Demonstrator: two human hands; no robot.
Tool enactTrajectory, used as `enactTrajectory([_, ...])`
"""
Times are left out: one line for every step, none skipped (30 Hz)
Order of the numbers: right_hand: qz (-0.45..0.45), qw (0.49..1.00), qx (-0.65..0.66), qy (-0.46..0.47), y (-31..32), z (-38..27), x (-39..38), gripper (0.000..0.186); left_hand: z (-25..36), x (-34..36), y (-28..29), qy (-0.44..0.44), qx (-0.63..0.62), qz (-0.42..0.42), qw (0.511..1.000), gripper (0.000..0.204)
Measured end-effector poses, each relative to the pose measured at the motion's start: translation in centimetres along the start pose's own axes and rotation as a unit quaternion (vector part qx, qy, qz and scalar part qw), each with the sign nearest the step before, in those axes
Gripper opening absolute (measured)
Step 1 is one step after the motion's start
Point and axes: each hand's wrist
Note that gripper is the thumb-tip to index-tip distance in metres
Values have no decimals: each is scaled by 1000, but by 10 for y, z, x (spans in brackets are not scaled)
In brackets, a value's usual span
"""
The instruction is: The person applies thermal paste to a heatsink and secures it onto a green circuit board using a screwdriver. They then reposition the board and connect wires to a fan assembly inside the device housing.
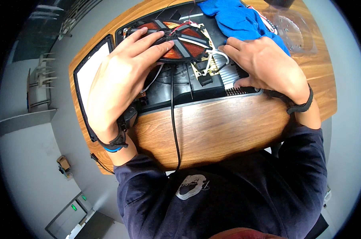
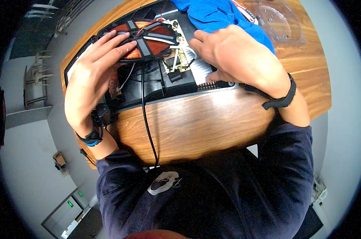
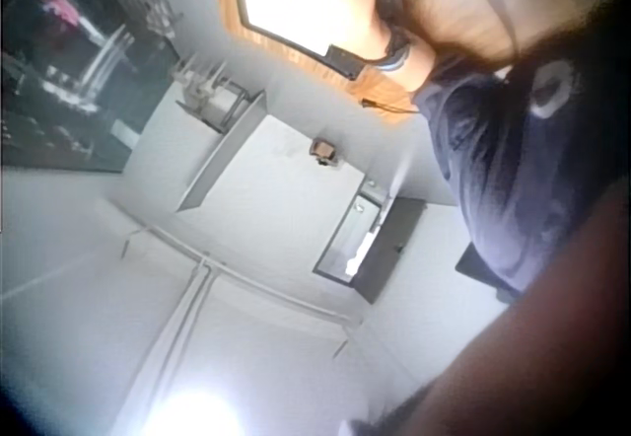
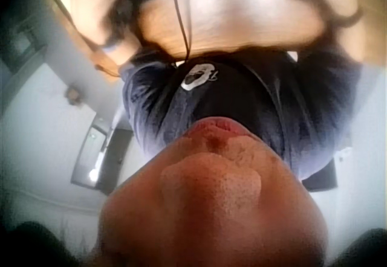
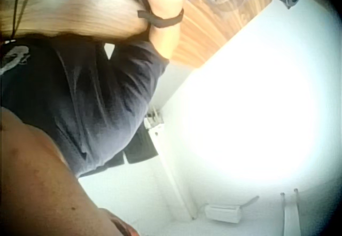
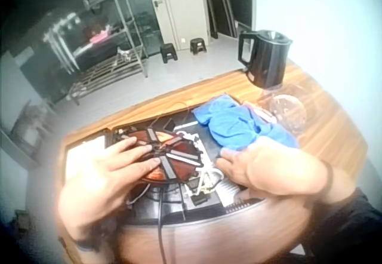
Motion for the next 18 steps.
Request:
enactTrajectory([-6, 1000, 16, -7, 1, 1, 0, 87, 2, 0, 0, 1, 5, 0, 1000, 57])
enactTrajectory([-13, 999, 32, -13, 4, 1, 2, 91, 4, 0, 2, 6, 8, 13, 1000, 55])
enactTrajectory([25, 997, 72, -7, 6, -1, 4, 94, 7, 0, 3, 4, 14, 20, 1000, 54])
enactTrajectory([63, 992, 113, -1, 9, -5, 5, 98, 9, 0, 6, 3, 19, 26, 999, 53])
enactTrajectory([99, 984, 151, 6, 12, -10, 7, 103, 13, 1, 7, 1, 24, 35, 999, 53])
enactTrajectory([116, 975, 191, 2, 16, -18, 12, 117, 19, 1, 9, 2, 47, 46, 998, 51])
enactTrajectory([119, 974, 193, 18, 16, -21, 14, 118, 26, 2, 1, 9, 48, 71, 996, 47])
enactTrajectory([123, 972, 195, 36, 14, -22, 17, 120, 34, 4, 3, 5, 46, 64, 997, 43])
enactTrajectory([126, 971, 198, 53, 13, -23, 20, 121, 41, 6, 5, 0, 44, 57, 997, 40])
enactTrajectory([122, 966, 221, 61, 13, -24, 23, 119, 46, 8, 3, -28, 47, 73, 996, 34])
enactTrajectory([117, 960, 245, 70, 13, -24, 27, 117, 54, 10, 3, -39, 60, 77, 994, 31])
enactTrajectory([111, 950, 282, 73, 15, -25, 29, 116, 59, 12, 0, -49, 53, 93, 993, 31])
enactTrajectory([104, 939, 318, 74, 17, -26, 30, 114, 64, 12, -3, -60, 45, 108, 991, 30])
enactTrajectory([115, 939, 316, 66, 17, -27, 29, 111, 67, 10, -5, -66, 68, 117, 989, 32])
enactTrajectory([127, 939, 313, 58, 18, -28, 27, 109, 69, 15, -14, -76, 37, 179, 980, 25])
enactTrajectory([112, 938, 329, 20, 22, -32, 22, 108, 70, 15, -12, -74, 21, 166, 983, 24])
enactTrajectory([98, 933, 346, -17, 24, -33, 19, 107, 71, 15, -10, -86, -10, 169, 982, 23])
enactTrajectory([161, 934, 318, -3, 19, -32, 19, 102, 73, 15, -9, -97, -39, 172, 980, 23])
Point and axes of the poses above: each hand's wrist, its own x-axis towards the middle knuckle, its own y-axis out of the back of the hand, z = x × y, and after that the axes turned 11 degrees about x, right-handed
